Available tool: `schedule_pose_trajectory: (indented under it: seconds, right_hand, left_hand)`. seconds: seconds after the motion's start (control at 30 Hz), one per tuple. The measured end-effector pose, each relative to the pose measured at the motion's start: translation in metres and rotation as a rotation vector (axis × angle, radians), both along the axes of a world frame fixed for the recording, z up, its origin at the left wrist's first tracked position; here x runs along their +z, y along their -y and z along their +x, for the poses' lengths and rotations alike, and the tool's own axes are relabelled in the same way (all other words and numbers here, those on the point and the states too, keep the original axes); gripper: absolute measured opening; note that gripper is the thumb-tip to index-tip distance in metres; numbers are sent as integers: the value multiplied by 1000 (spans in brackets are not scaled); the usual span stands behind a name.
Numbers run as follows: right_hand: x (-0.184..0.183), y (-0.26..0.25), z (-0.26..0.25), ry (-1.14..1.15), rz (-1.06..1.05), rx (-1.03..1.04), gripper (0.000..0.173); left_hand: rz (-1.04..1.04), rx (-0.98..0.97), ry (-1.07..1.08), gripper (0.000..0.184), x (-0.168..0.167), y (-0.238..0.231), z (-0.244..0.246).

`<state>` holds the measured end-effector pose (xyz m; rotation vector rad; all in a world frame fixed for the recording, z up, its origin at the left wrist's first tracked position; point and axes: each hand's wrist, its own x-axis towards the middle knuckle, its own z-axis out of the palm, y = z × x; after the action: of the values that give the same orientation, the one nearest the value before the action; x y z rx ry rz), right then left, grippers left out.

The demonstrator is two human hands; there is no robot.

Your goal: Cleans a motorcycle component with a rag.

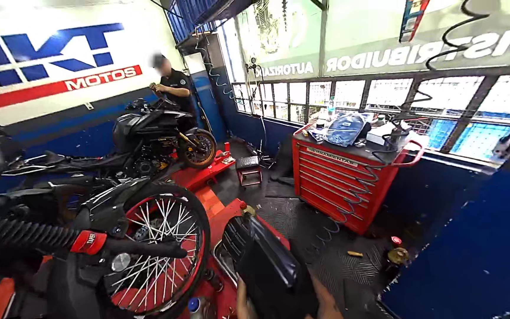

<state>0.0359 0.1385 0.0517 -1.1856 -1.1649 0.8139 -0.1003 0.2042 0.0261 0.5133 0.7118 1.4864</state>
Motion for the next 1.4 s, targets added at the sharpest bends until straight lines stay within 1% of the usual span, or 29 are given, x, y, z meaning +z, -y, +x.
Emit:
schedule_pose_trajectory:
  seconds: [0.07,0.1,0.13,0.17,0.2,0.23,0.3,0.4,0.5,0.57,0.67,0.73,0.77,0.87,0.9,0.93,1.0,1.03,1.07,1.1,1.13,1.17,1.2,1.23,1.27,1.3,1.33,1.37,1.4]
  right_hand:
    - [4,-6,6,166,98,3,63]
    - [0,-7,7,232,181,12,54]
    - [-6,-7,8,297,268,26,45]
    - [-13,-8,9,378,345,35,38]
    - [-18,-7,11,477,394,45,34]
    - [-20,-6,14,575,412,71,30]
    - [-19,-8,18,743,412,180,21]
    - [-13,-17,9,916,411,356,12]
    - [-3,-23,-5,1049,385,387,8]
    - [1,-32,-18,1088,348,421,10]
    - [-4,-43,-42,1066,313,484,14]
    - [-3,-48,-52,1049,278,499,16]
    - [-3,-50,-58,1067,261,493,14]
    - [-10,-48,-91,1094,208,450,11]
    - [-10,-48,-99,1065,175,447,14]
    - [-7,-48,-102,1006,132,451,23]
    - [0,-50,-97,835,77,410,63]
    - [7,-52,-94,733,54,384,76]
    - [15,-56,-89,629,46,370,79]
    - [23,-59,-85,504,31,373,75]
    - [31,-62,-83,370,14,354,64]
    - [36,-66,-84,290,-3,235,52]
    - [37,-75,-94,297,-24,14,44]
    - [34,-87,-110,345,-19,-215,41]
    - [29,-99,-130,399,-13,-372,48]
    - [24,-104,-155,447,-23,-419,58]
    - [22,-103,-180,470,-33,-389,57]
    - [22,-98,-195,480,-27,-296,48]
    - [23,-92,-200,498,-19,-162,38]
  left_hand:
    - [19,-49,-95,39,-33,-14,19]
    - [98,-140,-157,44,-40,-22,22]
    - [172,-229,-191,48,-35,-27,22]
    - [129,-236,-187,50,-18,-27,22]
    - [23,-186,-142,57,4,-26,22]
    - [8,-153,-93,63,17,-30,15]
    - [130,-75,1,61,28,-37,-4]
    - [328,-207,227,56,14,-62,-38]
    - [364,-258,374,60,-3,-70,-60]
    - [329,-278,366,62,-3,-77,-69]
    - [234,-200,245,49,8,-91,-84]
    - [231,-250,201,58,-1,-99,-105]
    - [215,-248,191,57,-3,-100,-113]
    - [149,-262,204,41,6,-98,-130]
    - [137,-291,223,37,11,-101,-134]
    - [129,-310,242,36,11,-105,-138]
    - [147,-315,244,38,4,-114,-149]
    - [173,-309,242,39,1,-118,-154]
    - [194,-302,238,38,1,-122,-157]
    - [202,-293,239,36,4,-123,-159]
    - [224,-308,251,32,7,-124,-161]
    - [270,-353,279,30,10,-125,-164]
    - [322,-424,326,30,10,-124,-166]
    - [359,-476,370,28,11,-121,-165]
    - [400,-516,373,29,11,-117,-162]
    - [447,-505,284,37,17,-112,-156]
    - [479,-506,202,46,21,-114,-153]
    - [502,-541,142,52,22,-125,-155]
    - [546,-602,145,52,21,-138,-162]
